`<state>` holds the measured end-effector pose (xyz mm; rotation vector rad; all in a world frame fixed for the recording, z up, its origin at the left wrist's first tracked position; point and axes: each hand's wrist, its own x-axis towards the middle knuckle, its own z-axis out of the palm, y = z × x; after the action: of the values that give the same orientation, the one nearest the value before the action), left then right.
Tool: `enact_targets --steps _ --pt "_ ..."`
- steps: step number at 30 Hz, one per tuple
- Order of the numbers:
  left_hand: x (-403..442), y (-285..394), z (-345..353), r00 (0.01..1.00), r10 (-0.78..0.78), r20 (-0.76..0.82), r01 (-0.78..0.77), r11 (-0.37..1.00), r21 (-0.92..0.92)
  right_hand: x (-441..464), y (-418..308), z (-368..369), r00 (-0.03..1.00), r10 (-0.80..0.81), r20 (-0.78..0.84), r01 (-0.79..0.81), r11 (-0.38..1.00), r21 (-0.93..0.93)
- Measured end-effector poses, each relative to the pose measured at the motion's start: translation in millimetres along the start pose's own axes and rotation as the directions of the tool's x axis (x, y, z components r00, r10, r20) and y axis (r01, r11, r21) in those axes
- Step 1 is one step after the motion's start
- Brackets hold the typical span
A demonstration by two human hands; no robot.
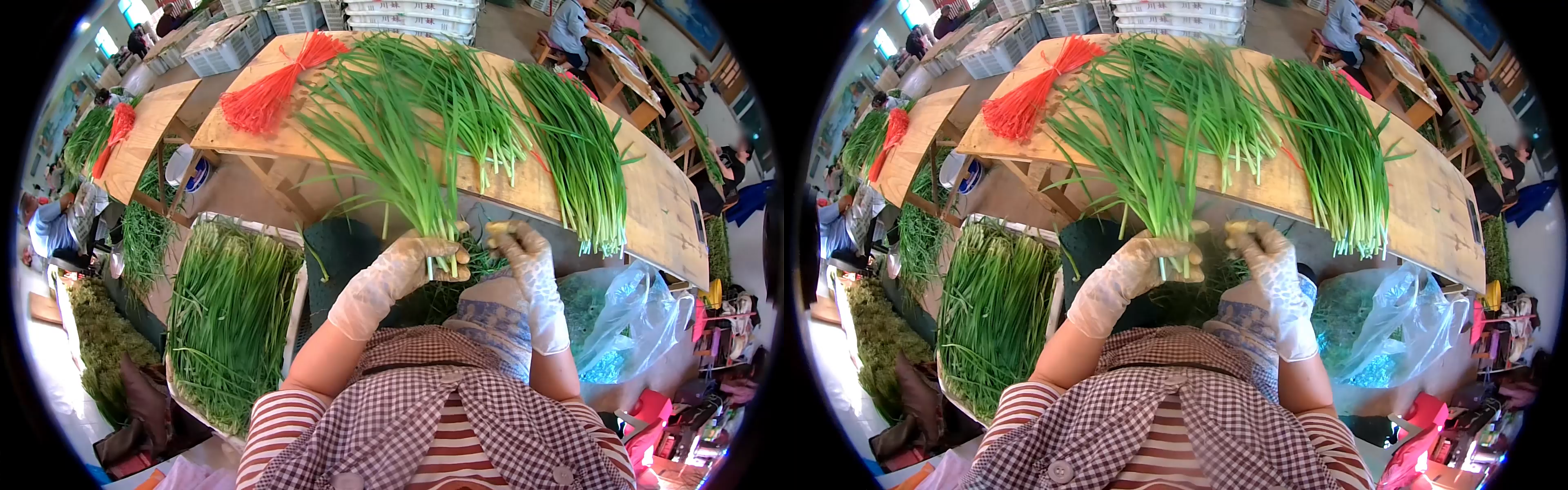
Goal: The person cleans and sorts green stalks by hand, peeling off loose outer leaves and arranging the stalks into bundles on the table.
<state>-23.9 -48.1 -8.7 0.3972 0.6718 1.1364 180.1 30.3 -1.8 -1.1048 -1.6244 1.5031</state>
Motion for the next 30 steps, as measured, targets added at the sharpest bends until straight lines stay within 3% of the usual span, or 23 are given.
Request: enact_targets --steps 1,2,5,6,10,11,12,13,15,16,17,19,20,21,25,29,30 --pt "0.7 -2.9 1.8 0.998 0.023 -0.064 -0.022 0.999 0.029 -0.3 0.8 -2.8 0.999 -0.002 -0.045 0.008 0.993 0.120" --pt "1.2 -3.2 1.8 0.997 0.006 -0.077 -0.006 1.000 0.009 0.0 0.7 -2.6 0.995 -0.033 -0.093 0.043 0.994 0.103" --pt "-1.1 -3.3 12.9 0.996 0.078 -0.033 -0.077 0.997 0.028 -3.4 -38.6 27.1 0.999 -0.039 0.012 0.041 0.922 -0.385" --pt "-1.0 -1.8 11.4 0.997 0.070 -0.035 -0.068 0.996 0.055 10.9 -26.1 25.3 0.973 -0.144 0.181 0.221 0.807 -0.547" --pt "-8.8 9.7 4.7 0.992 0.112 -0.053 -0.103 0.984 0.148 24.5 -37.6 17.0 0.996 -0.084 0.004 0.084 0.990 -0.112" --pt "-12.1 11.5 5.4 0.988 0.138 -0.063 -0.127 0.979 0.162 19.9 -51.1 1.8 0.978 -0.207 -0.021 0.204 0.974 -0.093" --pt "-15.2 12.7 7.1 0.982 0.188 -0.032 -0.185 0.978 0.095 6.6 -68.6 -2.4 0.953 -0.247 -0.176 0.254 0.967 0.014" --pt "-15.9 13.1 3.6 0.983 0.185 -0.013 -0.183 0.978 0.100 -4.4 -76.9 -15.6 0.911 -0.299 -0.283 0.289 0.954 -0.076" --pt "-14.8 15.0 -4.5 0.984 0.175 0.032 -0.178 0.978 0.110 -12.4 -69.3 -49.0 0.758 -0.537 -0.370 0.598 0.799 0.067" --pt "-14.6 14.7 -4.5 0.981 0.193 -0.002 -0.192 0.975 0.114 -18.1 -68.3 -66.8 0.707 -0.540 -0.455 0.677 0.703 0.218" --pt "-14.6 14.7 -3.7 0.976 0.213 -0.035 -0.207 0.971 0.119 -23.7 -69.8 -89.9 0.737 -0.545 -0.399 0.676 0.586 0.447" --pt "-12.9 12.3 -8.0 0.973 0.222 -0.061 -0.216 0.971 0.098 -26.4 -65.6 -113.6 0.764 -0.569 -0.305 0.605 0.469 0.643" --pt "-9.3 10.7 -16.2 0.976 0.214 -0.047 -0.210 0.975 0.075 -25.4 -56.4 -116.6 0.783 -0.568 -0.254 0.574 0.502 0.647" --pt "-5.4 9.3 -19.4 0.978 0.207 -0.031 -0.205 0.977 0.052 -25.9 -53.5 -105.2 0.849 -0.396 -0.350 0.525 0.560 0.641" --pt "-2.4 11.0 -16.2 0.974 0.228 0.002 -0.226 0.969 -0.099 2.4 -64.5 -71.0 0.906 -0.359 -0.225 0.422 0.714 0.559" --pt "-6.8 13.2 -7.5 0.959 0.272 -0.081 -0.268 0.962 0.058 32.3 -98.8 -48.6 0.944 -0.319 -0.086 0.306 0.744 0.595" --pt "-8.1 15.9 -0.8 0.961 0.267 -0.075 -0.241 0.938 0.249 38.6 -109.5 -39.6 0.931 -0.366 0.021 0.290 0.772 0.566"
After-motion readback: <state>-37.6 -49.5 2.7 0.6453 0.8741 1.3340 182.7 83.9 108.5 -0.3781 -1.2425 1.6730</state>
